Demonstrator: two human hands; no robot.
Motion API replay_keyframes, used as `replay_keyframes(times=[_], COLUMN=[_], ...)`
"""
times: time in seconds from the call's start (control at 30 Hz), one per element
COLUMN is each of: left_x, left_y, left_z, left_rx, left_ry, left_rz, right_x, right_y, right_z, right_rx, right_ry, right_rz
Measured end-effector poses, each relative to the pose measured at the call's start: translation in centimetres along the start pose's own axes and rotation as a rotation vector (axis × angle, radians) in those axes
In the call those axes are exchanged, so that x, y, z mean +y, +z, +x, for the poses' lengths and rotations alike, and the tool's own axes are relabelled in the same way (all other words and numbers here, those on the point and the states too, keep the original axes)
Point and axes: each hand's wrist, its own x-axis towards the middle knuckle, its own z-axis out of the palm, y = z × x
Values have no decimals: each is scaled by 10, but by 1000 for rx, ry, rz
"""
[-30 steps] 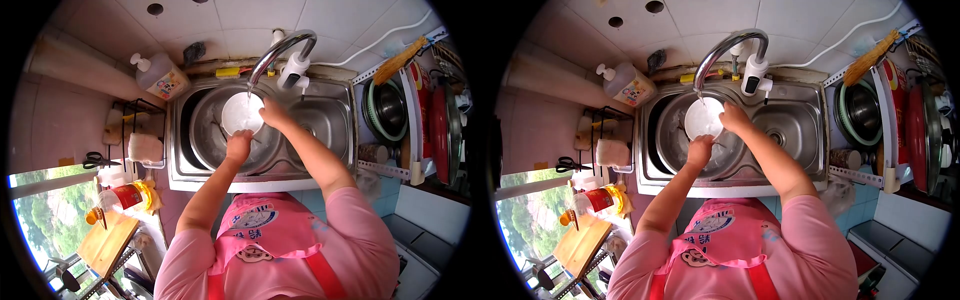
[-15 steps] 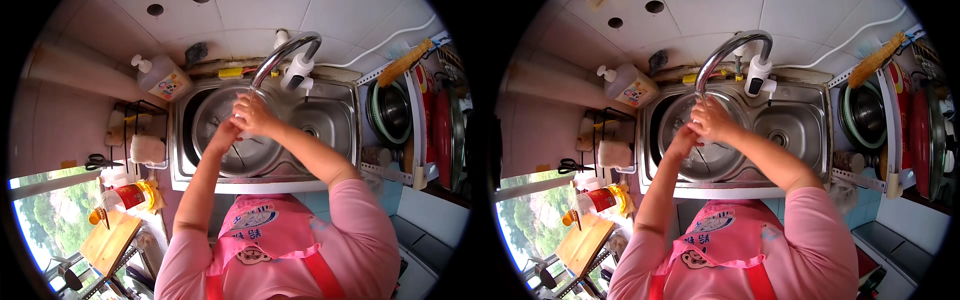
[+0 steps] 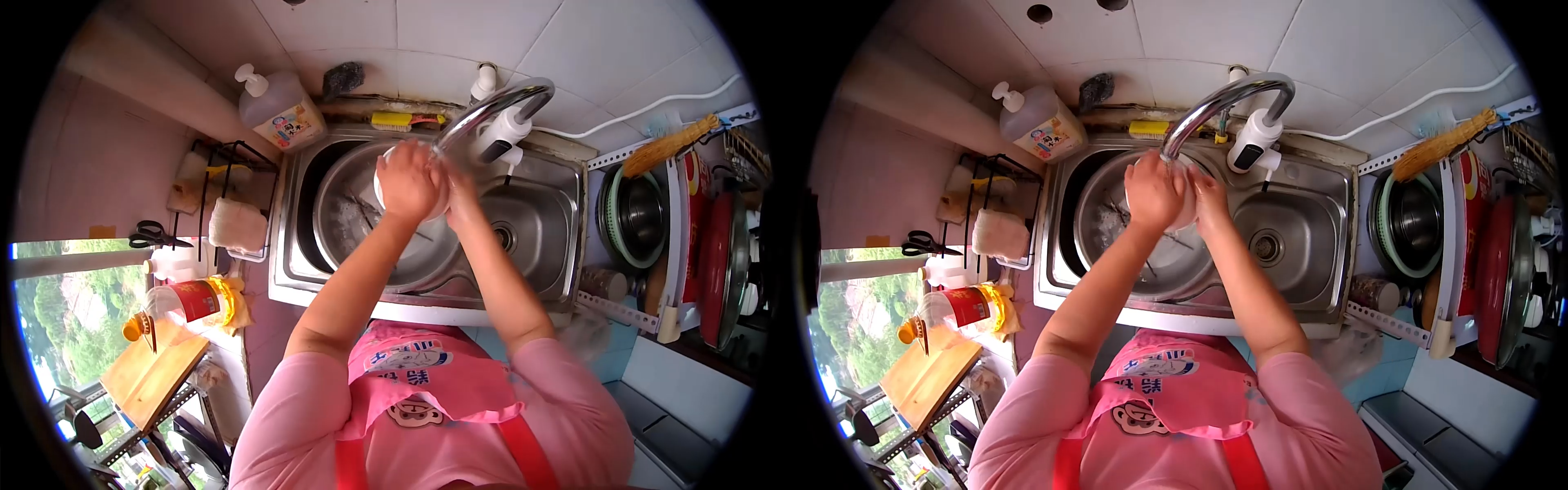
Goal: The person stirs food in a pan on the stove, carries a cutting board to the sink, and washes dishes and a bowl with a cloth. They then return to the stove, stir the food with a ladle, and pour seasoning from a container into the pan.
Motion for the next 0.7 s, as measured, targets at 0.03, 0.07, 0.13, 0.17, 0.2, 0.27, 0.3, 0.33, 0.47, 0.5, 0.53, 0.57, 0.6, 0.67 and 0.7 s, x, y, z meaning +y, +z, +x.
replay_keyframes(times=[0.03, 0.07, 0.13, 0.17, 0.2, 0.27, 0.3, 0.33, 0.47, 0.5, 0.53, 0.57, 0.6, 0.67, 0.7], left_x=[1, 0, -9, -17, -23, -34, -34, -29, -14, -11, -8, -6, 0, 14, 17], left_y=[6, 12, 30, 35, 35, 38, 34, 34, 33, 29, 26, 24, 19, 5, -2], left_z=[-13, -25, -45, -54, -60, -70, -70, -72, -65, -58, -55, -49, -41, -28, -20], left_rx=[75, 150, 111, 114, 114, 7, -53, -52, 89, 120, 145, 165, 167, 56, 95], left_ry=[147, 295, 312, 332, 330, -18, -44, -47, 39, 101, 158, 171, 172, 276, 347], left_rz=[51, 105, -67, -95, -94, -321, -316, -314, -57, -89, -121, -108, -107, 230, 211], right_x=[0, 0, -1, -5, -10, -17, -14, -8, 0, -7, -14, -24, -28, -30, -34], right_y=[-3, -6, -11, -11, -7, -1, 0, 0, 7, 9, 11, 10, 9, 4, 4], right_z=[-2, 1, 5, 4, 3, 4, 6, 4, 1, 1, -4, -9, -6, -1, -3], right_rx=[-14, -20, 34, 47, 46, 81, 122, 119, 172, 142, 116, -10, -67, -126, -125], right_ry=[-4, -3, 32, 35, 36, 48, 16, 19, -112, -62, -6, -4, -5, 5, 5], right_rz=[12, 9, -23, -36, -37, 28, -46, -46, -206, -178, -150, -121, -56, -53, -55])
